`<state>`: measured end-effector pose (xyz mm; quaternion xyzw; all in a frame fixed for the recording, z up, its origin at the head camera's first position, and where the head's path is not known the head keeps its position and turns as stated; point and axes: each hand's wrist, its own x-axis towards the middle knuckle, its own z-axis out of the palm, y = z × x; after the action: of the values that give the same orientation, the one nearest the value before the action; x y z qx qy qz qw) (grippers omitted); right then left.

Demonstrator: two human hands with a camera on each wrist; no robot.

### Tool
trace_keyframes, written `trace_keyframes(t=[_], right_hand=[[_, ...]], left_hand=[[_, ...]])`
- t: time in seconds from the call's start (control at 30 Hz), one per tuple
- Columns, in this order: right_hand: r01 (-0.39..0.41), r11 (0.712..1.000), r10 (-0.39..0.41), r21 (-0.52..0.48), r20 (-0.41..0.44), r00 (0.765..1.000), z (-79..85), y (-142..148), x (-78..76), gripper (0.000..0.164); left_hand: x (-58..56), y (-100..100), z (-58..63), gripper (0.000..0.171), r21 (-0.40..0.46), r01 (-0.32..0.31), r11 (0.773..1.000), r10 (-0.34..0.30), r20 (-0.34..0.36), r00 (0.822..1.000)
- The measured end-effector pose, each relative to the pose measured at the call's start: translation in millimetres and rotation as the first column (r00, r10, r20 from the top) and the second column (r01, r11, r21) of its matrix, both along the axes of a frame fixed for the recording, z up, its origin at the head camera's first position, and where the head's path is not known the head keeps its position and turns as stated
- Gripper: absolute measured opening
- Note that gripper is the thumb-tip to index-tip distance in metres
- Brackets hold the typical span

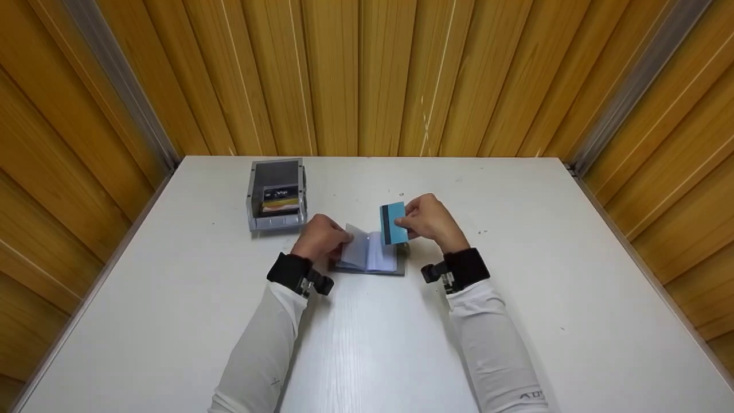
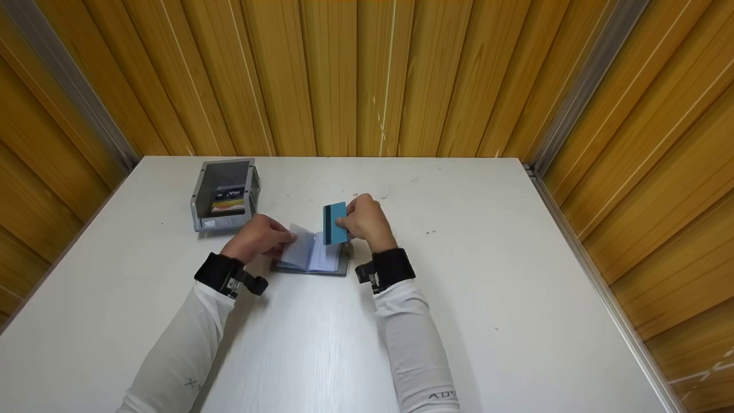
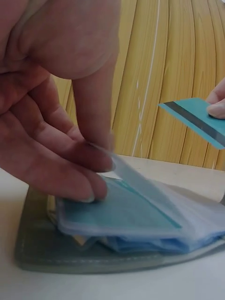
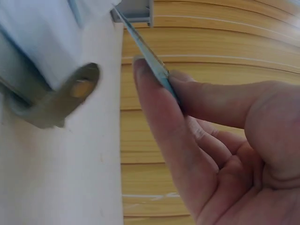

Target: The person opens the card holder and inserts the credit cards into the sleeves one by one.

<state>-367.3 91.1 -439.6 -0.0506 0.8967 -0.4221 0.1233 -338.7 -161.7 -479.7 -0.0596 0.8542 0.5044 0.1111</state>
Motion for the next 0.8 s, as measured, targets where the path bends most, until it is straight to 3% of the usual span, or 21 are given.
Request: trace_keyframes(t=[0.27,0.5,0.8], right_hand=[[0.028,0.999,-0.029,0.025,0.034,0.999,-17.7,-18,-1.8,0.036],[0.04,0.994,-0.043,0.105,0.022,0.999,-21.4,-26,-1.1,0.043],[0.033,0.995,-0.034,0.09,0.003,0.999,-26.9,-31,2.3,0.038]], left_hand=[[-2.3,-5,-2.5,0.028,-0.025,-0.002,1.0,0.003,0.07,0.998],[-3.7,-12,-9.0,0.016,0.006,-0.006,1.0,0.005,0.102,0.995],[-1.7,-19,-10.3,0.013,0.026,0.028,0.999,-0.031,0.128,0.991]])
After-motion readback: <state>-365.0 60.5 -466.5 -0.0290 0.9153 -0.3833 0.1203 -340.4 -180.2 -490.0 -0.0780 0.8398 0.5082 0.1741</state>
